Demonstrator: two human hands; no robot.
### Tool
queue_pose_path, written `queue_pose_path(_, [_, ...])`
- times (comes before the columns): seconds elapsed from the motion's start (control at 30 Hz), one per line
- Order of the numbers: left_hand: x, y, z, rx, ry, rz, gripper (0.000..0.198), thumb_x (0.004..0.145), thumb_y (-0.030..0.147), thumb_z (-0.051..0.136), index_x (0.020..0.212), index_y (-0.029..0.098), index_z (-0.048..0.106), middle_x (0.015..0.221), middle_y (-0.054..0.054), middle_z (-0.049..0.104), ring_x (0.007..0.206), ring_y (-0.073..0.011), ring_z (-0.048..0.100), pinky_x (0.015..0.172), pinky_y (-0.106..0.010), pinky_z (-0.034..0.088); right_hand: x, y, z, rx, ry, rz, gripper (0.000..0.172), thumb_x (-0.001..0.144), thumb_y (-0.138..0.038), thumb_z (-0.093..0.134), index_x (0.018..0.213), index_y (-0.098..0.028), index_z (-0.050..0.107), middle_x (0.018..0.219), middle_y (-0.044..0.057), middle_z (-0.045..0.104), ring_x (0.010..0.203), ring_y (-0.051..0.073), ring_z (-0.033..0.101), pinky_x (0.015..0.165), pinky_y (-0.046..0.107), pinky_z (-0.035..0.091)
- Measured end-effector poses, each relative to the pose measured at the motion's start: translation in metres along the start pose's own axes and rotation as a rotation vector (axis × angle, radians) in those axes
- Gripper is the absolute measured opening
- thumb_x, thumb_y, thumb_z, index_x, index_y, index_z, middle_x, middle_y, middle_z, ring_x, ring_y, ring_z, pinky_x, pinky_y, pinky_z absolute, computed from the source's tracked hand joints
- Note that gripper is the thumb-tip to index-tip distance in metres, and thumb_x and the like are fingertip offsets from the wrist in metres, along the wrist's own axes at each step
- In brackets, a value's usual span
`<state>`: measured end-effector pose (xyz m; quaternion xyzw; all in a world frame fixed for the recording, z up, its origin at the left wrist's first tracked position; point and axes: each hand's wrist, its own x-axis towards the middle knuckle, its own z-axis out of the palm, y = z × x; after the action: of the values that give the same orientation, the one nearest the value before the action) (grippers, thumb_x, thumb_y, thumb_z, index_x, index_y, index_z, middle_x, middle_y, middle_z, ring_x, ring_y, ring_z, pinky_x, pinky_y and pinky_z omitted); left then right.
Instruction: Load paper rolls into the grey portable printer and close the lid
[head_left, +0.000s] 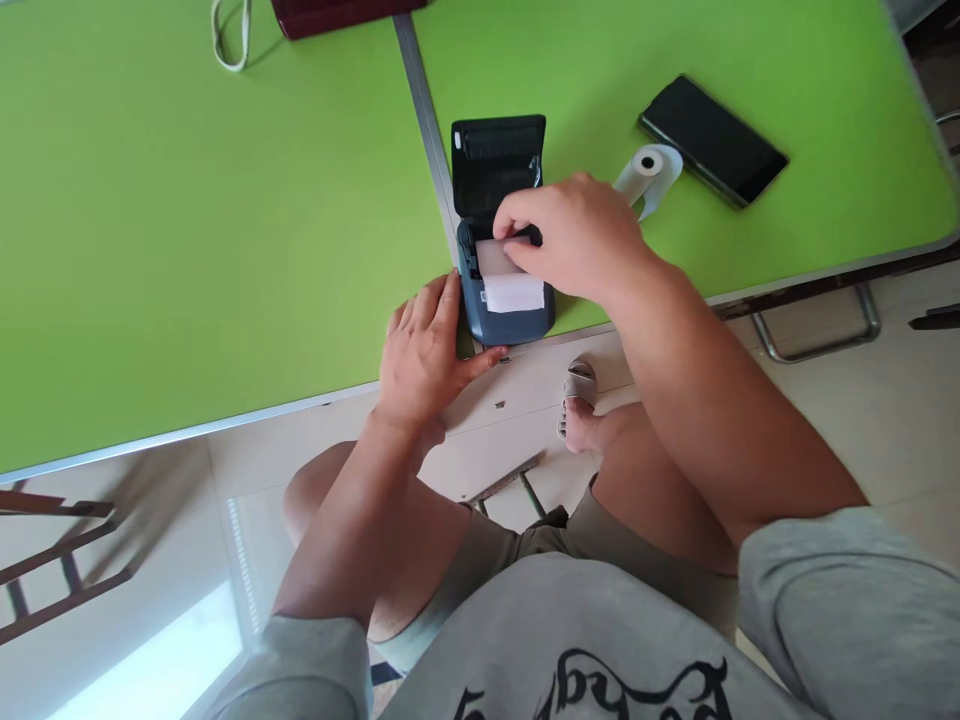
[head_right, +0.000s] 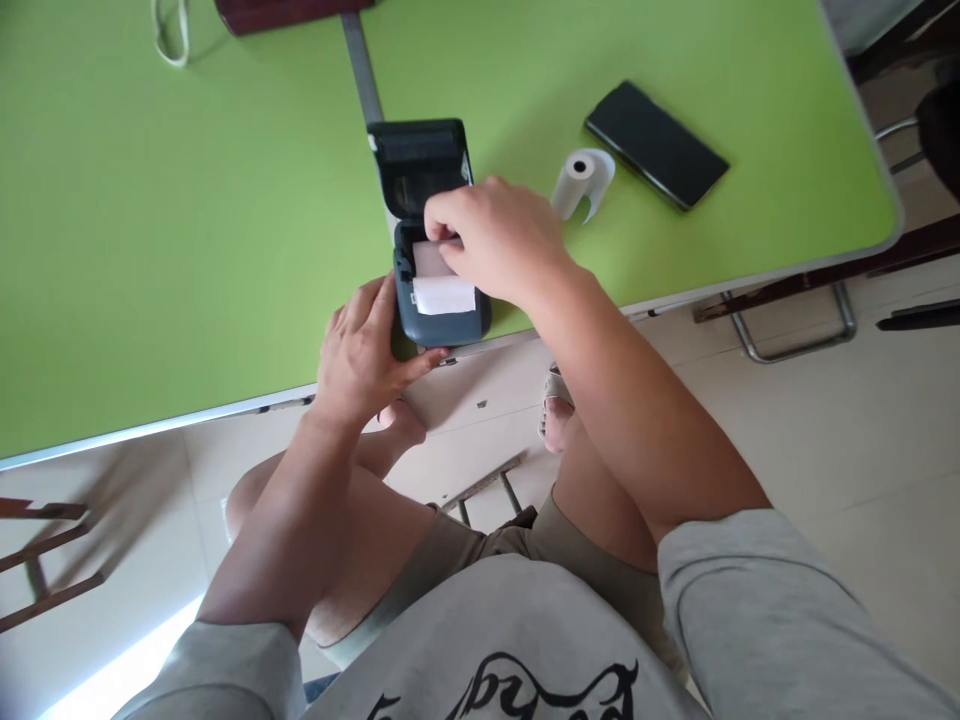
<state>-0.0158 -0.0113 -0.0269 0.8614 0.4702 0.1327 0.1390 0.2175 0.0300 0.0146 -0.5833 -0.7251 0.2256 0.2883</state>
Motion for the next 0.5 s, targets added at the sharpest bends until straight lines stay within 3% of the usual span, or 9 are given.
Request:
queue_pose_path(0.07, [0.000,0.000,0.000,-0.001,0.004,0.011,0.103,0.089,0.091,0.038,0.158,0.015,0.042,0.151,-0.022,0.058,0.132,-0.0371,0.062,0.110,-0.047,0.046,0.005,0.009,0.002,0.046,-0.058,-0.006,0.010,0.076,-0.037,0.083,0.082,-0.033,0.075,0.076,0.002,0.071,0.080,0.028,0.062,0.077,0.046,0.051])
queue_pose_path(0.17, [0.000,0.000,0.000,-0.011,-0.002,0.028,0.103,0.090,0.090,0.037,0.158,0.013,0.043,0.152,-0.022,0.058,0.135,-0.0363,0.060,0.113,-0.047,0.045,0.012,0.016,0.002,0.039,-0.137,0.008,0.024,0.067,-0.028,0.089,0.088,-0.034,0.077,0.077,0.001,0.072,0.080,0.028,0.063,0.078,0.046,0.050])
queue_pose_path(0.33, [0.000,0.000,-0.001,-0.022,-0.012,0.036,0.107,0.090,0.091,0.034,0.158,0.009,0.043,0.153,-0.022,0.058,0.137,-0.0350,0.059,0.114,-0.046,0.045,0.010,0.001,-0.010,-0.068,-0.215,0.016,0.023,0.073,-0.025,0.082,0.094,-0.032,0.077,0.086,0.002,0.076,0.076,0.026,0.064,0.073,0.044,0.051])
queue_pose_path(0.5, [0.000,0.000,-0.001,-0.050,-0.001,0.050,0.106,0.089,0.091,0.034,0.157,0.010,0.044,0.152,-0.021,0.058,0.136,-0.0339,0.059,0.115,-0.045,0.044,-0.003,-0.016,-0.028,0.171,-0.188,0.037,0.030,0.073,-0.029,0.080,0.102,-0.031,0.073,0.111,0.004,0.078,0.096,0.029,0.071,0.084,0.048,0.054])
